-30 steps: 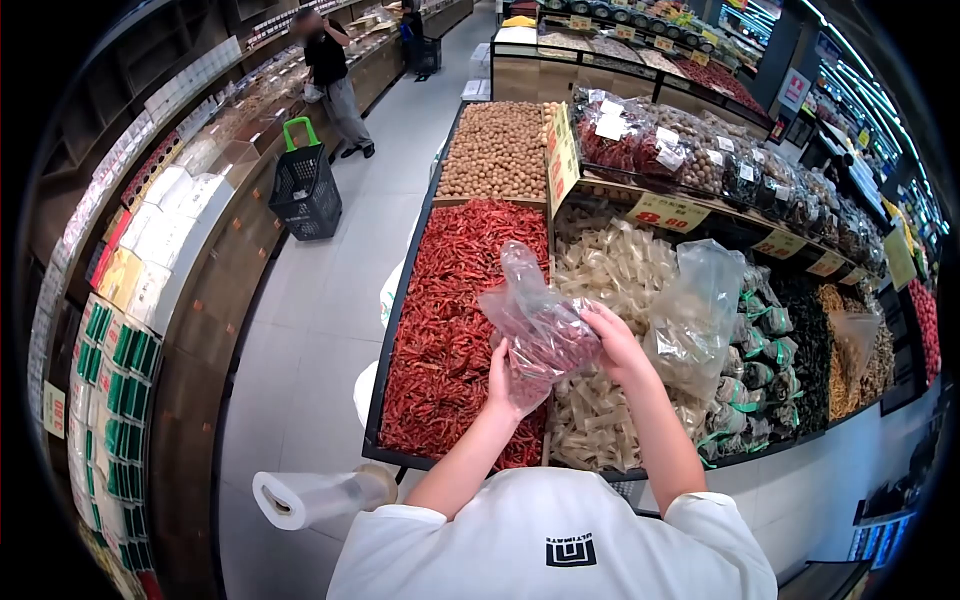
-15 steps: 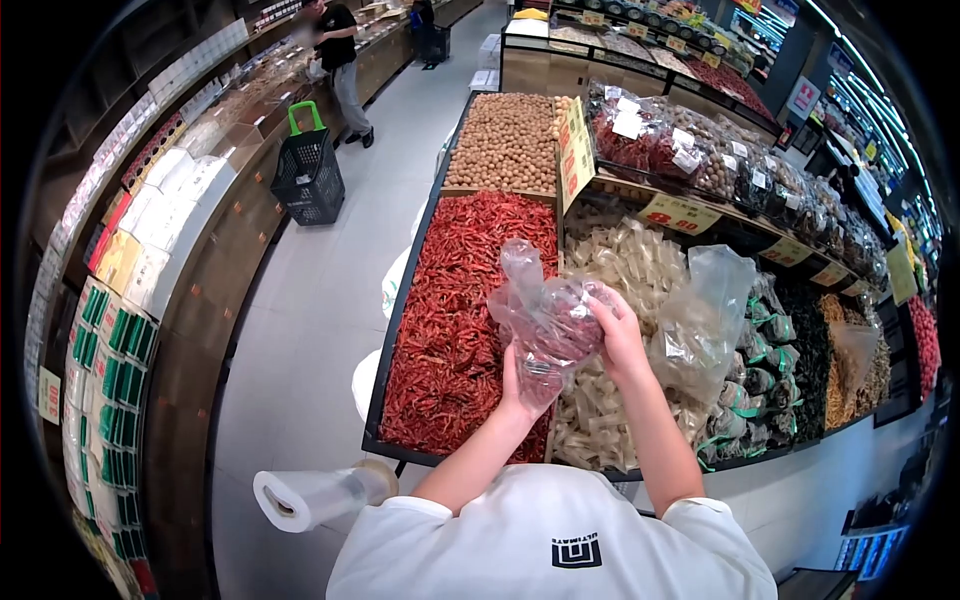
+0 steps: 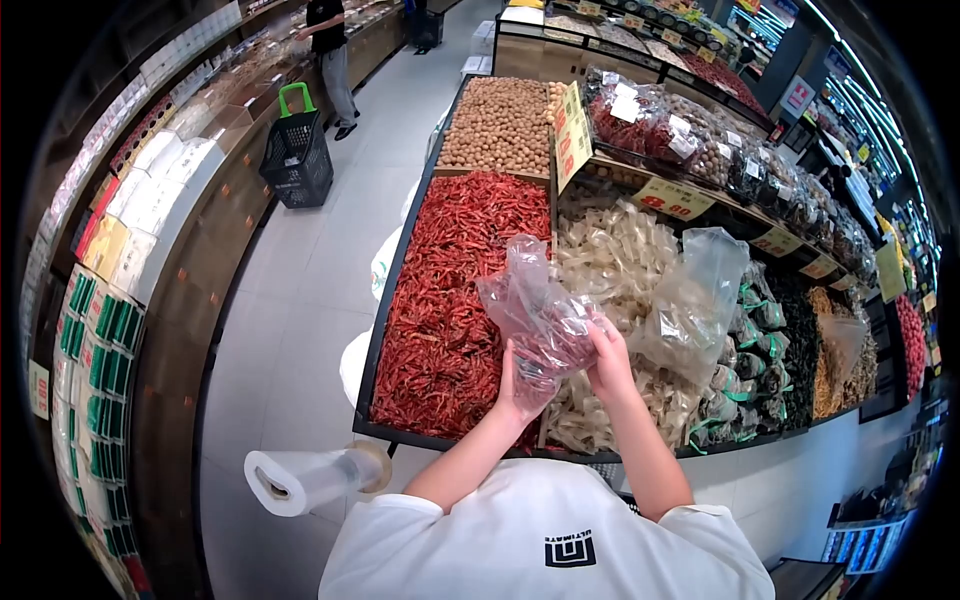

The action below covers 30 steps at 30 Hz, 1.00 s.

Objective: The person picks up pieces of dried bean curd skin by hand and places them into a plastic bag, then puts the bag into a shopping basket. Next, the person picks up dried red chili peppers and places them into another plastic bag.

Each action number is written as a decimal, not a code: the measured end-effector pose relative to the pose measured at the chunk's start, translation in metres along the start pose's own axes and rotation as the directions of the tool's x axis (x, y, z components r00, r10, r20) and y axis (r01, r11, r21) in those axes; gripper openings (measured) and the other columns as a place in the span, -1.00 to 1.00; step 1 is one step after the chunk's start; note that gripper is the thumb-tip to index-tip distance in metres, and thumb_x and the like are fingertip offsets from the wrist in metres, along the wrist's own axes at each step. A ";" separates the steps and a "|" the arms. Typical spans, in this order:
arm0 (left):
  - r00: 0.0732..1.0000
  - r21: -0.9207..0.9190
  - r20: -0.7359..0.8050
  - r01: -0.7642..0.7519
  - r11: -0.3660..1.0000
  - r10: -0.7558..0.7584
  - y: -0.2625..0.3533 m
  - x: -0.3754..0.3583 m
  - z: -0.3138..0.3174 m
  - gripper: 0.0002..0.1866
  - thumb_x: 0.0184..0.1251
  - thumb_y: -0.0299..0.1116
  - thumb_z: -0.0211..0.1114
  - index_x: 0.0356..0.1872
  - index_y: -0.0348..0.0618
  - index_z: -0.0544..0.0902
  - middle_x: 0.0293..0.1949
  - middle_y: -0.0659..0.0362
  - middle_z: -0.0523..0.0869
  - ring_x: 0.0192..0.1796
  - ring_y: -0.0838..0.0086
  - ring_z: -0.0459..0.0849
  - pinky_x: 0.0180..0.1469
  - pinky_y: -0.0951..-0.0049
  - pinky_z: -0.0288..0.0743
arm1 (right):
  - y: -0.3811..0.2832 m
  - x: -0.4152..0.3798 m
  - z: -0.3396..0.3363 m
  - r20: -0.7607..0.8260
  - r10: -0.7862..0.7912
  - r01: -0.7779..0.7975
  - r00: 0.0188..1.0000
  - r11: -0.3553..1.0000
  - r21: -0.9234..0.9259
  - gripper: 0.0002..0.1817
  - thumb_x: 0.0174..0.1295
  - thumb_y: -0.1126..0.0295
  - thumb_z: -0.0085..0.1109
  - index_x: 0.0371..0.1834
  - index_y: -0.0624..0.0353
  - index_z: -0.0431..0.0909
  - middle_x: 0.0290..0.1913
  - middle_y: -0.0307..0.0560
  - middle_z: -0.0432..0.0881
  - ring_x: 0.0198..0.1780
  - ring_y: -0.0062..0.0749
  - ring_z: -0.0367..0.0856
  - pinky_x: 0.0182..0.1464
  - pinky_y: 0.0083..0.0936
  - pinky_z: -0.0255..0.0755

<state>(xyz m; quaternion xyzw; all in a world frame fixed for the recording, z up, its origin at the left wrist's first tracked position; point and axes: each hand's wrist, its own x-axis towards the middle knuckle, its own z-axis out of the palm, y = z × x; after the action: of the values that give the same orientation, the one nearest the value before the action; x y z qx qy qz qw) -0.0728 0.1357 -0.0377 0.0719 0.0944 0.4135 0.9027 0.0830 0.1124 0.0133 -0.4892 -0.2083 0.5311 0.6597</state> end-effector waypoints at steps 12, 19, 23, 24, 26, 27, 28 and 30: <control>0.993 -0.099 0.031 0.118 0.988 -0.115 0.011 -0.016 0.002 -0.31 0.70 0.18 -0.09 0.57 -0.09 0.42 0.44 0.04 0.60 0.44 0.12 0.60 0.55 -0.05 0.45 | 0.032 -0.023 -0.027 0.057 -0.128 0.133 0.990 0.986 -0.102 -0.41 0.70 0.05 0.01 0.57 0.24 0.42 0.39 -0.02 0.63 0.37 -0.31 0.61 0.43 -0.31 0.46; 0.993 -0.093 0.032 0.116 0.989 -0.114 0.019 -0.031 -0.002 -0.36 0.72 0.14 -0.09 0.53 -0.09 0.45 0.40 0.03 0.64 0.40 0.13 0.65 0.46 -0.03 0.56 | 0.024 -0.001 -0.019 0.059 0.345 -0.341 0.937 0.867 0.364 -0.16 0.64 -0.37 -0.36 0.57 0.11 0.43 0.46 0.01 0.59 0.46 0.00 0.54 0.58 0.05 0.32; 0.991 -0.160 0.019 0.136 0.978 -0.135 0.024 -0.033 0.000 -0.39 0.74 0.06 -0.09 0.56 -0.12 0.40 0.43 -0.01 0.60 0.40 0.10 0.65 0.44 -0.05 0.59 | 0.033 0.032 -0.012 0.244 0.419 -0.484 0.875 0.773 0.410 -0.17 0.63 -0.33 -0.25 0.59 0.16 0.41 0.50 0.12 0.53 0.46 0.04 0.50 0.59 0.04 0.31; 0.992 -0.145 0.008 0.126 0.981 -0.126 0.026 -0.033 0.003 -0.41 0.74 0.02 -0.08 0.55 -0.13 0.41 0.42 -0.01 0.61 0.38 0.09 0.66 0.43 -0.07 0.60 | 0.031 0.037 -0.007 0.284 0.419 -0.502 0.862 0.779 0.376 -0.20 0.63 -0.29 -0.14 0.54 0.20 0.45 0.46 0.11 0.55 0.38 -0.02 0.57 0.51 -0.04 0.44; 0.992 -0.150 0.005 0.124 0.981 -0.125 0.031 -0.030 0.009 -0.42 0.74 0.01 -0.07 0.54 -0.14 0.42 0.40 -0.01 0.62 0.37 0.09 0.67 0.43 -0.07 0.59 | 0.035 0.053 -0.010 0.421 0.360 -0.521 0.833 0.766 0.377 -0.30 0.65 -0.16 -0.07 0.52 0.22 0.46 0.43 0.08 0.57 0.36 -0.10 0.59 0.46 -0.11 0.50; 0.992 -0.159 0.002 0.125 0.979 -0.126 0.032 -0.028 0.012 -0.42 0.74 0.01 -0.07 0.53 -0.15 0.43 0.38 -0.01 0.63 0.35 0.09 0.67 0.43 -0.08 0.59 | 0.037 0.060 -0.011 0.544 0.294 -0.540 0.786 0.753 0.374 -0.39 0.68 -0.04 -0.01 0.50 0.24 0.47 0.41 0.06 0.59 0.33 -0.17 0.61 0.42 -0.19 0.56; 0.993 -0.160 0.001 0.117 0.980 -0.118 0.034 -0.027 0.015 -0.42 0.74 0.01 -0.07 0.53 -0.15 0.43 0.38 -0.01 0.63 0.35 0.09 0.67 0.43 -0.08 0.59 | 0.041 0.065 -0.012 0.548 0.298 -0.546 0.781 0.753 0.369 -0.39 0.68 -0.04 -0.01 0.50 0.24 0.47 0.41 0.06 0.59 0.33 -0.17 0.61 0.42 -0.19 0.56; 0.996 -0.044 0.045 0.076 0.996 -0.074 0.039 -0.025 0.024 -0.36 0.71 0.13 -0.01 0.54 -0.10 0.45 0.42 0.03 0.62 0.41 0.14 0.63 0.50 0.00 0.52 | 0.038 0.065 0.003 0.472 0.106 -0.294 0.875 0.892 0.344 -0.57 0.69 0.25 0.02 0.45 0.25 0.51 0.34 -0.01 0.64 0.28 -0.29 0.64 0.36 -0.32 0.62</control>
<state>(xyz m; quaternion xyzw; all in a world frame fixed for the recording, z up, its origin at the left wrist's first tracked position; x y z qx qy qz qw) -0.1117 0.1404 -0.0036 0.0568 0.0680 0.3799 0.9208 0.0842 0.1707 -0.0343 -0.2282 -0.1847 0.7259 0.6220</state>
